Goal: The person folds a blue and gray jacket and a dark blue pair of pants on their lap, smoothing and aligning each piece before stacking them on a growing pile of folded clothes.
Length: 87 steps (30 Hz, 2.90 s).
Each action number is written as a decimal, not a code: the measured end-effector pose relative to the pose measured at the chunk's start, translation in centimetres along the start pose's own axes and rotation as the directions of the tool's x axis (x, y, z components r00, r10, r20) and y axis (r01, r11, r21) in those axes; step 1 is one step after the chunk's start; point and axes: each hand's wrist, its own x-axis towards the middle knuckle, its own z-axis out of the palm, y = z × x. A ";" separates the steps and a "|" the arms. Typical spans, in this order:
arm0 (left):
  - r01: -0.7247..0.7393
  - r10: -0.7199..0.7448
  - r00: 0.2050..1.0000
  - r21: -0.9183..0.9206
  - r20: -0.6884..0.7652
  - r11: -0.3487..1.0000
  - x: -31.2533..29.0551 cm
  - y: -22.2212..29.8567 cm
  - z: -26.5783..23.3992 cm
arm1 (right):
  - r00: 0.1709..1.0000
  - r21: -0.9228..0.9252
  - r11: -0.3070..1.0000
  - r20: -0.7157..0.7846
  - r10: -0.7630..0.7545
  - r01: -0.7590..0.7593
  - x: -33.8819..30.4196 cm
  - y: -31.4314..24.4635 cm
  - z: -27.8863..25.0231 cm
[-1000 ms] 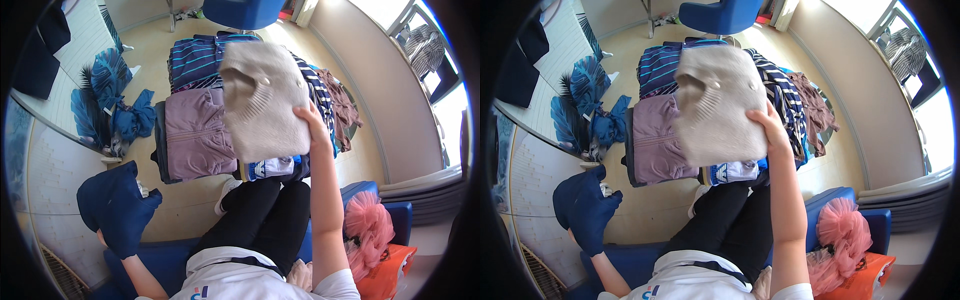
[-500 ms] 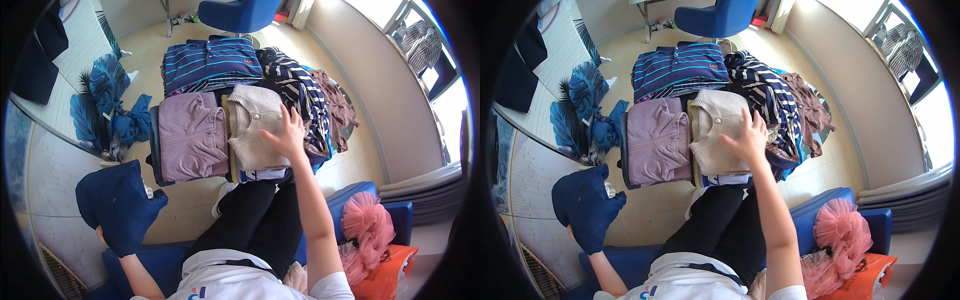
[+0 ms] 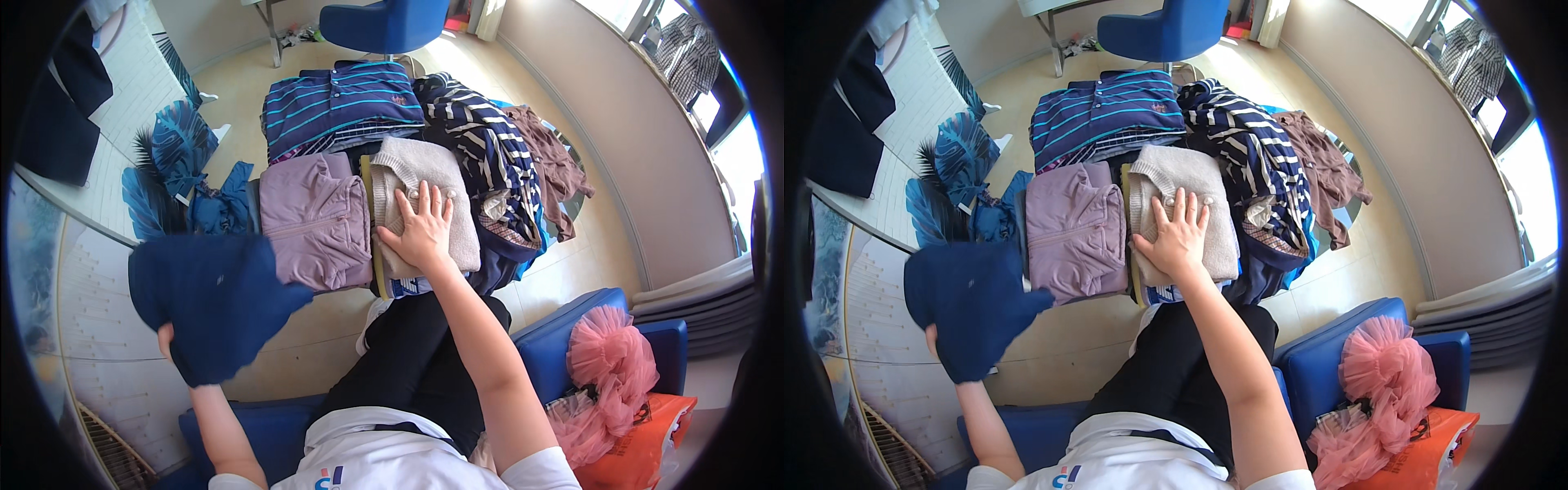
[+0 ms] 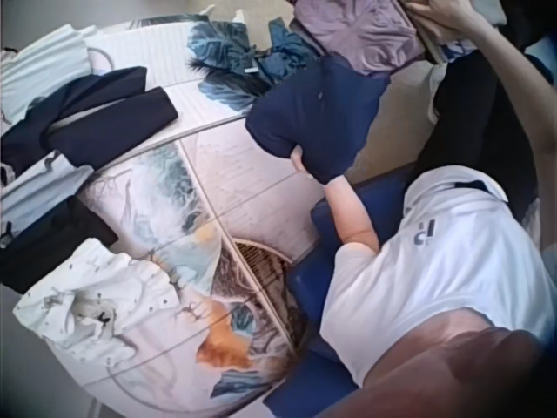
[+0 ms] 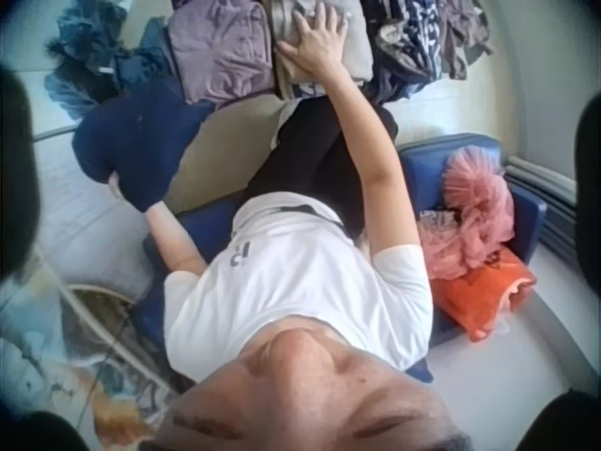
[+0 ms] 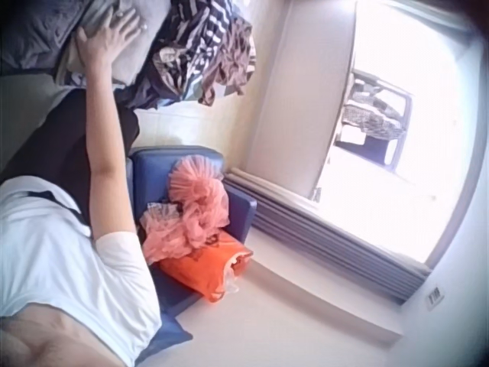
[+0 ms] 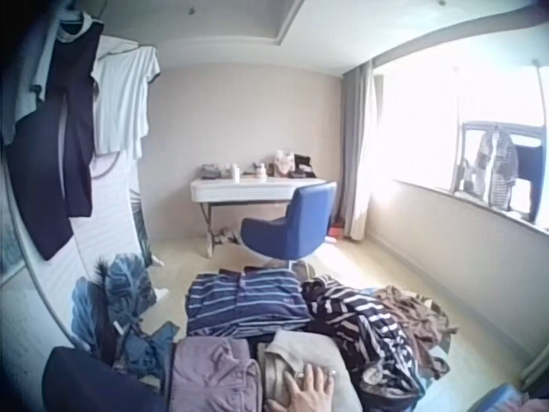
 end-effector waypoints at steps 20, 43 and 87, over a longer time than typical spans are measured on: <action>0.579 -0.608 0.794 0.308 -0.004 0.755 12.7 -11.9 8.2 | 0.991 0.105 0.994 -0.128 0.037 -0.024 -0.2 0.8 0.2; -0.829 -0.061 0.558 0.554 0.827 -0.073 14.0 -14.3 20.4 | 0.963 0.422 0.875 -0.220 -0.153 0.236 -5.1 -11.8 -0.8; -0.755 -0.496 0.251 0.489 0.831 0.437 -9.8 -33.3 31.6 | 0.752 0.773 0.468 0.016 0.659 -0.427 -32.0 12.3 -9.7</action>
